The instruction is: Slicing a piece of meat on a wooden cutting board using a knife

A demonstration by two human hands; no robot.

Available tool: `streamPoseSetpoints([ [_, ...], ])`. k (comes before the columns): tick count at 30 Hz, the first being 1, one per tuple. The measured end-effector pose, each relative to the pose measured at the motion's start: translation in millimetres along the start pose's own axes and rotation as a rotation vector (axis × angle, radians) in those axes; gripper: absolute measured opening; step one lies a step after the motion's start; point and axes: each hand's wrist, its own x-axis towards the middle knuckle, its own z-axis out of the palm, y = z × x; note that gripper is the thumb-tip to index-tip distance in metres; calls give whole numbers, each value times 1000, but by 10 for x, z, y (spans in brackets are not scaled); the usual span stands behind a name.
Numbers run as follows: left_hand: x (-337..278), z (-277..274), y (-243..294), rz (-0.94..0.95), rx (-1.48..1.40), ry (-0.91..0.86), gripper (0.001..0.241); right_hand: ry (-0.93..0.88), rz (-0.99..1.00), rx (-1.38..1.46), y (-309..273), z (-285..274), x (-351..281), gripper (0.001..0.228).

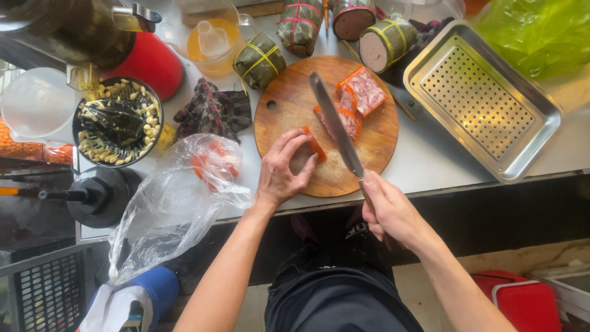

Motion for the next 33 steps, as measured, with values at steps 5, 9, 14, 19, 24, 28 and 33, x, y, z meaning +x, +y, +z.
streamPoseSetpoints([
  [5, -38, -4, 0, 3, -22, -11, 31, 64, -9, -235, -305, -35, -168, 51],
  [9, -16, -45, -81, -13, -29, -42, 37, 81, -12, -394, -456, 140, -308, 53],
  [14, -41, 14, -126, 2, -9, -29, 39, 81, 8, -384, -267, 143, -247, 54],
  [19, 27, -55, -11, -26, -70, -13, 40, -13, -80, 142, -10, -19, 21, 48],
  [24, 305, -10, 341, 107, 36, 85, 32, 216, -34, -463, -321, -61, -129, 53],
  [28, 364, 80, 271, 194, 172, 80, 20, 271, -116, -419, -439, 6, -256, 54],
  [33, 53, 7, 108, 37, 62, 77, 27, 146, 14, -425, -463, 112, -436, 53],
])
